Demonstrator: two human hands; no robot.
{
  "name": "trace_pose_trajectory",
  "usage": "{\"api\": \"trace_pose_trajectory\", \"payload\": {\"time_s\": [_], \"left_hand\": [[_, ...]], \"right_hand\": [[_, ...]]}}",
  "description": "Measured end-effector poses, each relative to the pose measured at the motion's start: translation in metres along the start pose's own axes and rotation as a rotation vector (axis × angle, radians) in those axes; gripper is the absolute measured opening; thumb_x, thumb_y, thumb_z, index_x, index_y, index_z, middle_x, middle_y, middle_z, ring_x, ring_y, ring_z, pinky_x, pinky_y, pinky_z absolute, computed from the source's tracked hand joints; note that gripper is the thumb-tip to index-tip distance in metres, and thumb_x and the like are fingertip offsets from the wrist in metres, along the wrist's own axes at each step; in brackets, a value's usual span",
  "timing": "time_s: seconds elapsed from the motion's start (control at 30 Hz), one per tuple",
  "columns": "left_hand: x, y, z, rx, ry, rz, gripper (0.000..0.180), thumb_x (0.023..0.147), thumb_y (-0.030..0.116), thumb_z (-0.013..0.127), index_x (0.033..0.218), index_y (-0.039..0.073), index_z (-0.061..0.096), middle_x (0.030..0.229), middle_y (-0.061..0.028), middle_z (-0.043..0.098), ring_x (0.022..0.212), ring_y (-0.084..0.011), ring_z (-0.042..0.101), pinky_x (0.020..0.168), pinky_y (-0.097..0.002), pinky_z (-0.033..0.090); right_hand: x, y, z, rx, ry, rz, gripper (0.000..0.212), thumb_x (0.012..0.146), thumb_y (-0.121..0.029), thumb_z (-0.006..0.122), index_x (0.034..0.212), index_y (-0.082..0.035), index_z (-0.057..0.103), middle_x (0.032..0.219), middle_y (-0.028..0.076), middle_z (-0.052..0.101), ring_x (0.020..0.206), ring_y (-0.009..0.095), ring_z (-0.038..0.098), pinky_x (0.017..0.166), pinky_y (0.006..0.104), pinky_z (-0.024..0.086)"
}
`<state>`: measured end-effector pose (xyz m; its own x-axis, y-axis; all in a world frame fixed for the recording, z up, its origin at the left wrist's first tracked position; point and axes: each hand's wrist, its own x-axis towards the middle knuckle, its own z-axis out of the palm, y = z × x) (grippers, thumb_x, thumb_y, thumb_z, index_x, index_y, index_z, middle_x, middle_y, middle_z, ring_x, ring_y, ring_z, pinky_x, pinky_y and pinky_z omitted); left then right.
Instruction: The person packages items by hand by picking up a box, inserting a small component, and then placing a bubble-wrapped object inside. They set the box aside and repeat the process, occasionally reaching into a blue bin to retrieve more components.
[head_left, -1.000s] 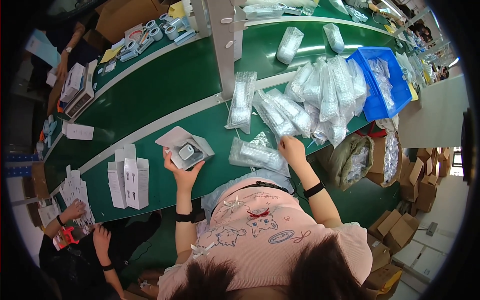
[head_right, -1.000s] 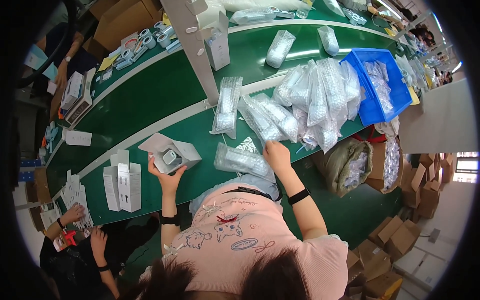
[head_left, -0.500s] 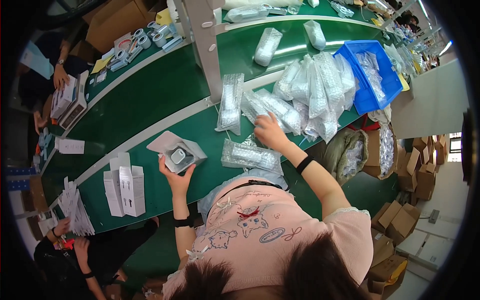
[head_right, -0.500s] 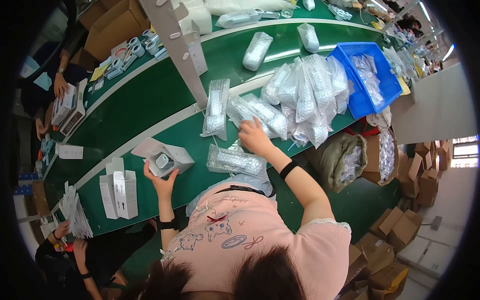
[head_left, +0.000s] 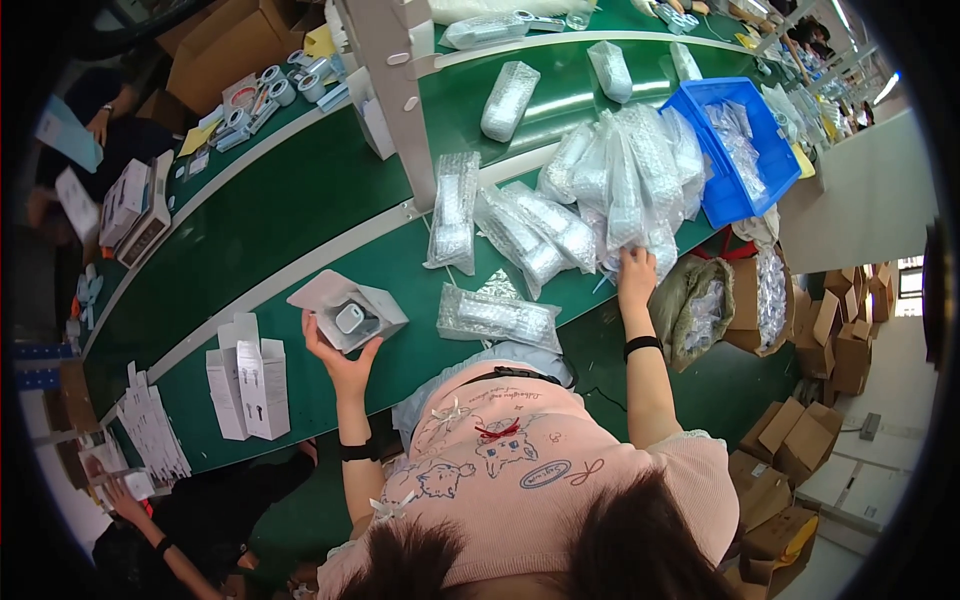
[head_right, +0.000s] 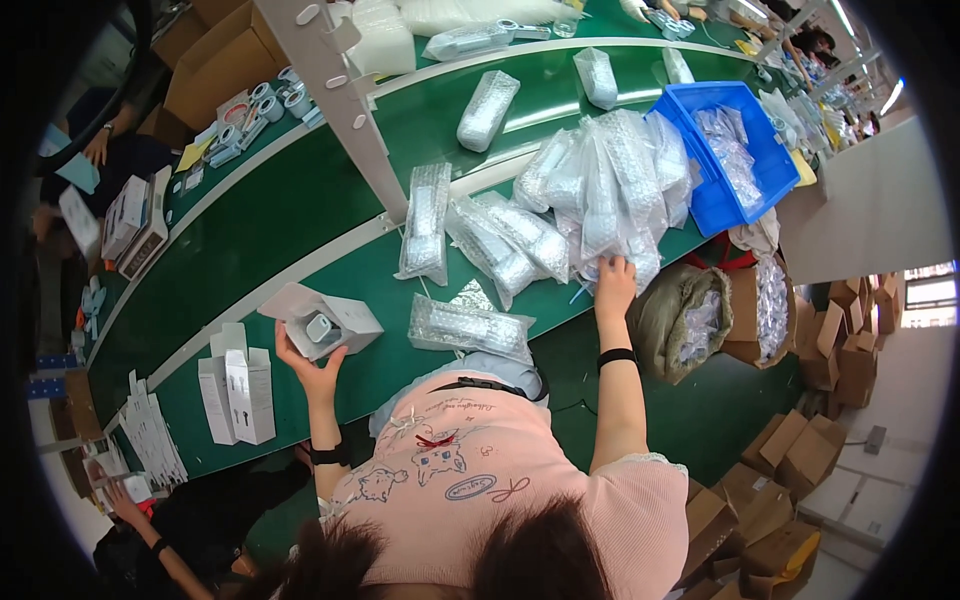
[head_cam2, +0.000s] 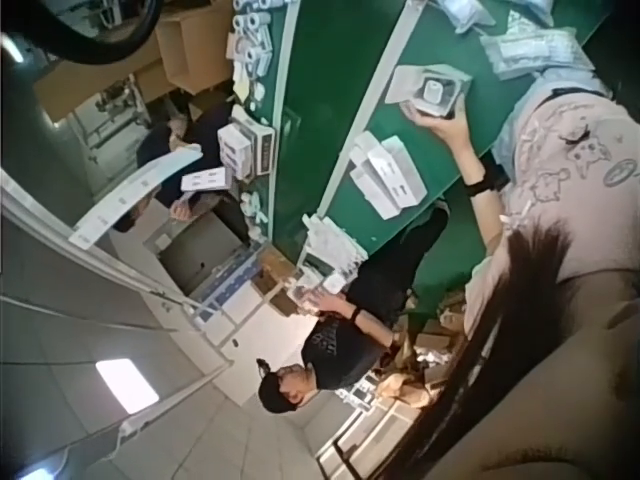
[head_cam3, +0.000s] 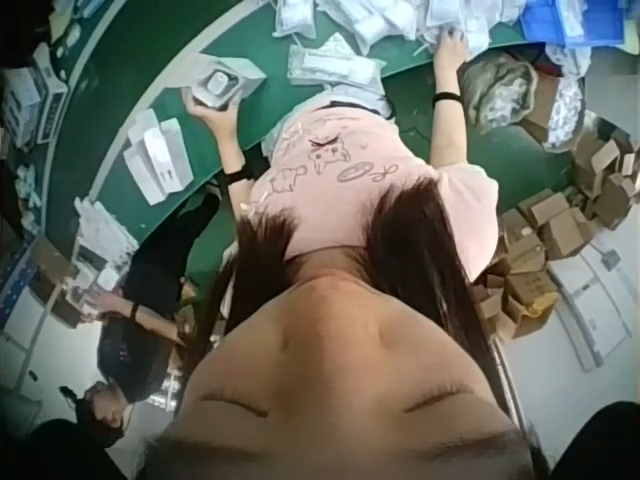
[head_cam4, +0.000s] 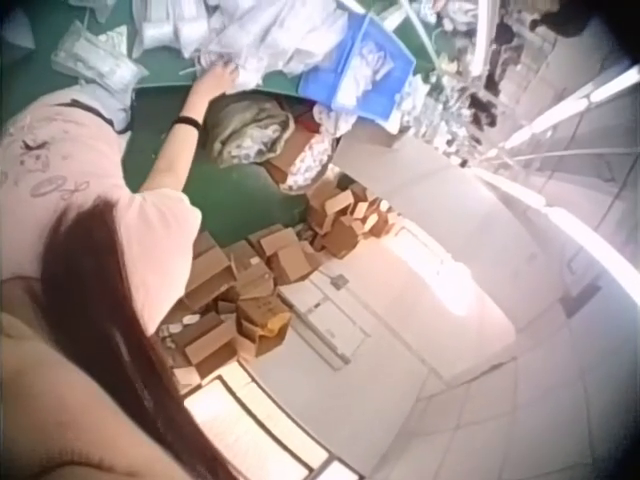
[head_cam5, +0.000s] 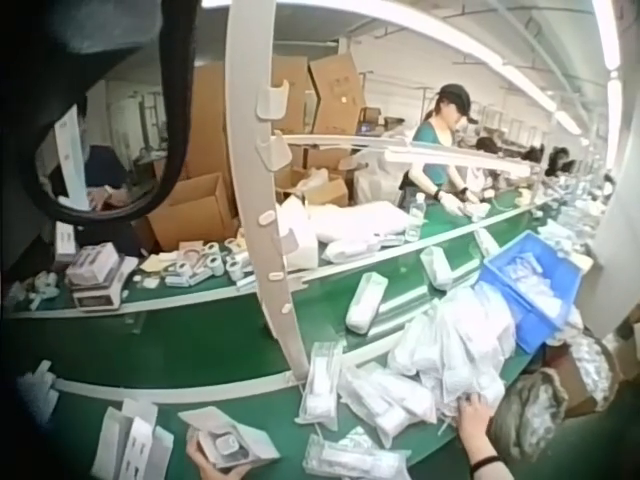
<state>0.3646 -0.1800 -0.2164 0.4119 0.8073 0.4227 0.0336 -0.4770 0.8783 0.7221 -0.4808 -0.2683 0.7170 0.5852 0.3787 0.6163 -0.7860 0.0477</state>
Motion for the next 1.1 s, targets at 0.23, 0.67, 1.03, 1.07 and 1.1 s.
{"api": "trace_pose_trajectory", "payload": {"time_s": [0.23,0.67,1.03,1.07,1.1], "left_hand": [[0.015,0.022,-0.012,0.367,-0.086,0.000,0.028,0.065,0.010,0.071,0.089,0.005,0.057,0.123,-0.0149,0.034,0.109,-0.0300,0.041,0.094,-0.0378,0.031],[0.019,0.017,-0.006,0.292,0.023,-0.136,0.016,0.067,0.006,0.067,0.080,0.004,0.058,0.115,-0.0161,0.042,0.105,-0.0311,0.044,0.091,-0.0358,0.031],[0.023,0.018,0.001,0.317,0.008,-0.180,0.015,0.069,0.007,0.065,0.081,0.004,0.057,0.116,-0.0167,0.041,0.107,-0.0315,0.042,0.090,-0.0349,0.031],[0.022,0.018,0.001,0.321,0.005,-0.178,0.015,0.069,0.007,0.065,0.081,0.004,0.057,0.116,-0.0167,0.041,0.107,-0.0315,0.042,0.090,-0.0349,0.031],[0.022,0.018,0.003,0.321,0.011,-0.179,0.015,0.069,0.007,0.064,0.081,0.004,0.057,0.116,-0.0168,0.041,0.107,-0.0315,0.042,0.090,-0.0349,0.031]], "right_hand": [[0.021,-0.010,-0.038,0.193,0.157,-0.008,0.015,0.066,-0.003,0.057,0.081,-0.004,0.055,0.089,0.013,0.052,0.087,0.029,0.049,0.075,0.0364,0.041],[0.009,-0.011,-0.032,0.014,0.230,0.114,0.045,0.070,-0.022,0.062,0.109,-0.006,0.048,0.115,0.014,0.041,0.107,0.035,0.038,0.090,0.0450,0.031],[0.013,0.020,0.016,0.516,0.040,1.073,0.067,0.071,-0.044,0.061,0.123,-0.011,0.036,0.122,0.024,0.031,0.112,0.039,0.033,0.093,0.0433,0.028],[0.017,0.011,0.016,0.491,-0.001,1.094,0.068,0.071,-0.044,0.060,0.124,-0.011,0.036,0.122,0.025,0.030,0.111,0.039,0.034,0.093,0.0427,0.028],[0.021,0.006,0.019,0.491,0.000,1.102,0.068,0.071,-0.044,0.060,0.124,-0.011,0.036,0.122,0.025,0.030,0.111,0.039,0.034,0.093,0.0427,0.028]]}}
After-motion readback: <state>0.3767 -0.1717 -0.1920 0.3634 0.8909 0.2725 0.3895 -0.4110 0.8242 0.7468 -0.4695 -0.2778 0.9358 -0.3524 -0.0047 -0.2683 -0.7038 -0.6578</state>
